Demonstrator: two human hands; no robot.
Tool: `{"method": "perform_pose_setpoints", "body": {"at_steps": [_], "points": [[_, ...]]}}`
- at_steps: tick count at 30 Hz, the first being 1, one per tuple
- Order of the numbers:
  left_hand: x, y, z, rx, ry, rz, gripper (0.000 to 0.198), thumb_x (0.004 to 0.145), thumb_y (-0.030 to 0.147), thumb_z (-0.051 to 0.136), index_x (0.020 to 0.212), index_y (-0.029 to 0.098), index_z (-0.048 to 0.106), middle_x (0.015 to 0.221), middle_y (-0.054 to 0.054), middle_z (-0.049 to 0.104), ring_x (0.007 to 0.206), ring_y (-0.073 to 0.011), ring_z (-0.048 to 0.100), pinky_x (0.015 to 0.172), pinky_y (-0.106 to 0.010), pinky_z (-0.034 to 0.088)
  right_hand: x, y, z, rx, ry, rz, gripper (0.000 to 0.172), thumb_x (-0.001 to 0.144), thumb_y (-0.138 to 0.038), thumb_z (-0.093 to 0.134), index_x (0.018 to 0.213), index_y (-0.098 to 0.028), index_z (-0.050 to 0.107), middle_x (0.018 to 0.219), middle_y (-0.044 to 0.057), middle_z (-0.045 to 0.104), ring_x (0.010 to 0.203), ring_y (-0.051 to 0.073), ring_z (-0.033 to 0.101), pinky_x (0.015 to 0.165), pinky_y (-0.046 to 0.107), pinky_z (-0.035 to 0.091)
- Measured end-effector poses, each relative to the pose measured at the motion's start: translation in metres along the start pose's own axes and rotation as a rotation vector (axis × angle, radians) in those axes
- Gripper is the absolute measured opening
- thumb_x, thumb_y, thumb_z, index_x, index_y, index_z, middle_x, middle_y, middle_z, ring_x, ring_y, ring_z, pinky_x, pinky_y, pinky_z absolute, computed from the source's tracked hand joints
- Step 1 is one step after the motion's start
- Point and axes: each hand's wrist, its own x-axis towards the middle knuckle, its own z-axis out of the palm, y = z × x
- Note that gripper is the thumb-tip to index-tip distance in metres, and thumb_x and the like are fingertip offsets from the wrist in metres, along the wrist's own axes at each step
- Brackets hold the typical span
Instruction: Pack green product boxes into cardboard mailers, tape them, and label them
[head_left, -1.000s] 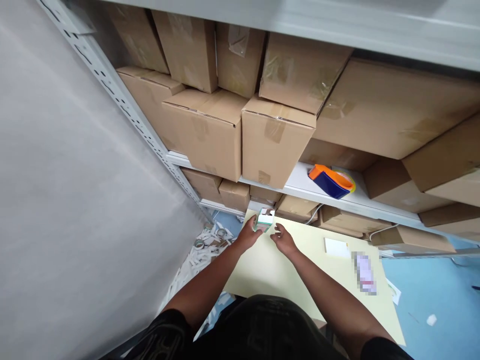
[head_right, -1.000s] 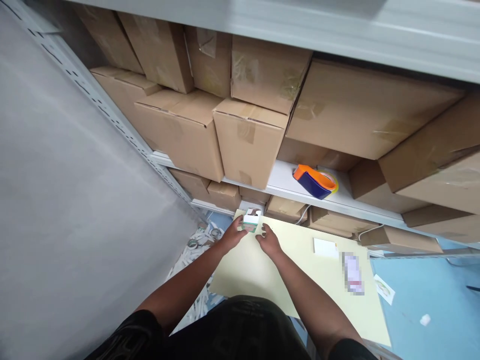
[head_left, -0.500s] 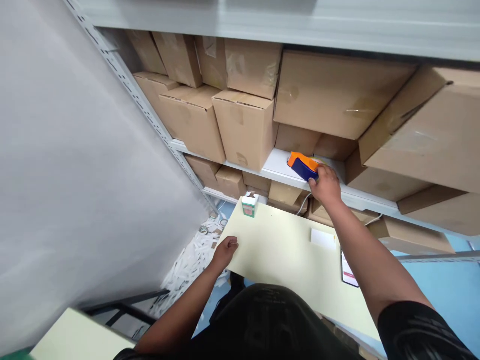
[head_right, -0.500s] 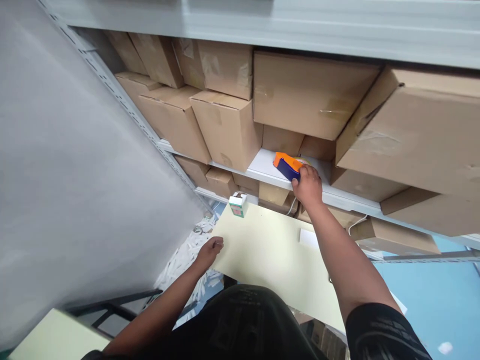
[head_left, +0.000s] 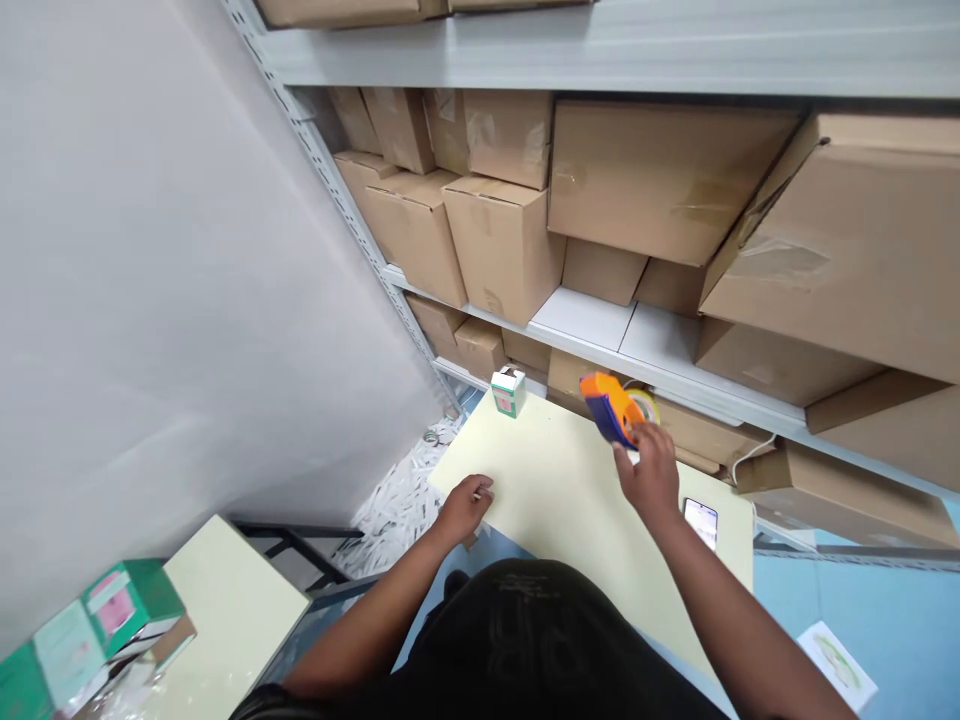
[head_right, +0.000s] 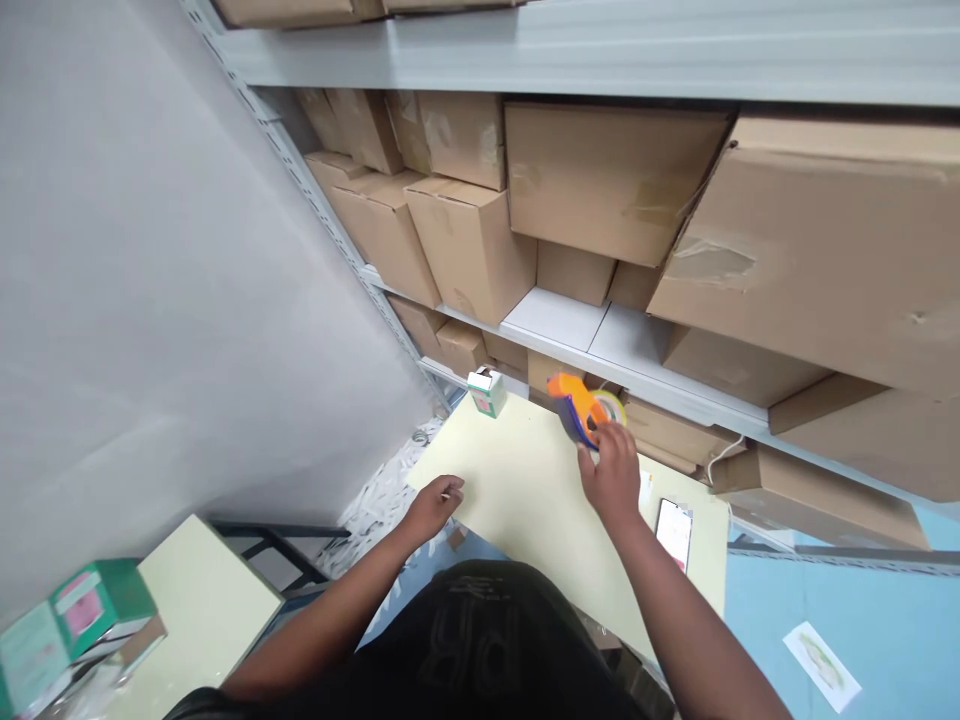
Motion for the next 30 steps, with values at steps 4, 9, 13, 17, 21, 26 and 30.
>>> {"method": "perform_pose_setpoints", "body": {"at_steps": [4,9,13,17,21,26,30], "points": [[-0.011,-0.006,-0.008,0.044,-0.016,0.032,0.021,0.087,0.032,0.059,0.101,0.021,0.069,0.102,-0.006,0.073,0.095,-0.0209,0.068,0.084,-0.033,0.053,-0.079,0.007,0.047,-0.063,-0.208,0.117,0.024,0.097,-0.036,0.051,0.111,-0.020,0.061,0.114,0.016,0.064,0.115,0.033,0.056,0.102,0.052,0.048],[-0.031,-0.020,-0.024,0.082,-0.061,0.038,0.021,0.087,0.029,0.058,0.103,0.021,0.070,0.100,-0.006,0.072,0.092,-0.0213,0.068,0.083,-0.033,0.052,-0.128,0.014,0.103,-0.275,-0.491,0.259,0.031,0.093,-0.031,0.052,0.117,-0.017,0.066,0.121,0.019,0.064,0.119,0.035,0.055,0.092,0.044,0.052],[-0.049,-0.042,-0.045,0.092,-0.109,0.047,0.022,0.086,0.026,0.059,0.104,0.021,0.070,0.099,-0.006,0.072,0.092,-0.0212,0.068,0.084,-0.033,0.052,-0.140,0.014,0.126,-0.367,-0.632,0.350,0.042,0.091,-0.030,0.052,0.129,-0.020,0.065,0.132,0.019,0.062,0.123,0.034,0.055,0.087,0.044,0.052],[-0.061,-0.072,-0.073,0.080,-0.149,0.038,0.022,0.085,0.026,0.060,0.104,0.021,0.070,0.099,-0.006,0.073,0.093,-0.0221,0.068,0.084,-0.034,0.053,-0.142,-0.001,0.127,-0.423,-0.603,0.377,0.047,0.090,-0.029,0.052,0.134,-0.018,0.063,0.136,0.020,0.060,0.126,0.036,0.055,0.095,0.049,0.049],[-0.062,-0.101,-0.096,0.073,-0.210,0.067,0.022,0.086,0.029,0.059,0.105,0.023,0.070,0.101,-0.006,0.073,0.095,-0.0230,0.068,0.085,-0.034,0.052,-0.157,-0.044,0.117,-0.402,-0.500,0.376,0.050,0.091,-0.034,0.052,0.134,-0.012,0.062,0.136,0.021,0.060,0.126,0.035,0.056,0.101,0.046,0.047],[-0.057,-0.123,-0.107,0.086,-0.266,0.119,0.022,0.086,0.029,0.058,0.104,0.023,0.069,0.105,-0.006,0.073,0.097,-0.0232,0.069,0.087,-0.034,0.052,-0.212,-0.124,0.118,-0.144,-0.577,0.436,0.040,0.091,-0.033,0.052,0.123,-0.016,0.068,0.125,0.015,0.068,0.118,0.030,0.063,0.105,0.040,0.048],[-0.059,-0.122,-0.112,0.052,-0.256,0.127,0.021,0.085,0.028,0.060,0.102,0.023,0.070,0.106,-0.007,0.073,0.097,-0.0232,0.069,0.087,-0.034,0.052,-0.236,-0.159,0.119,0.076,-0.616,0.435,0.033,0.088,-0.032,0.055,0.113,-0.020,0.072,0.115,0.011,0.072,0.112,0.028,0.068,0.103,0.037,0.050]]}}
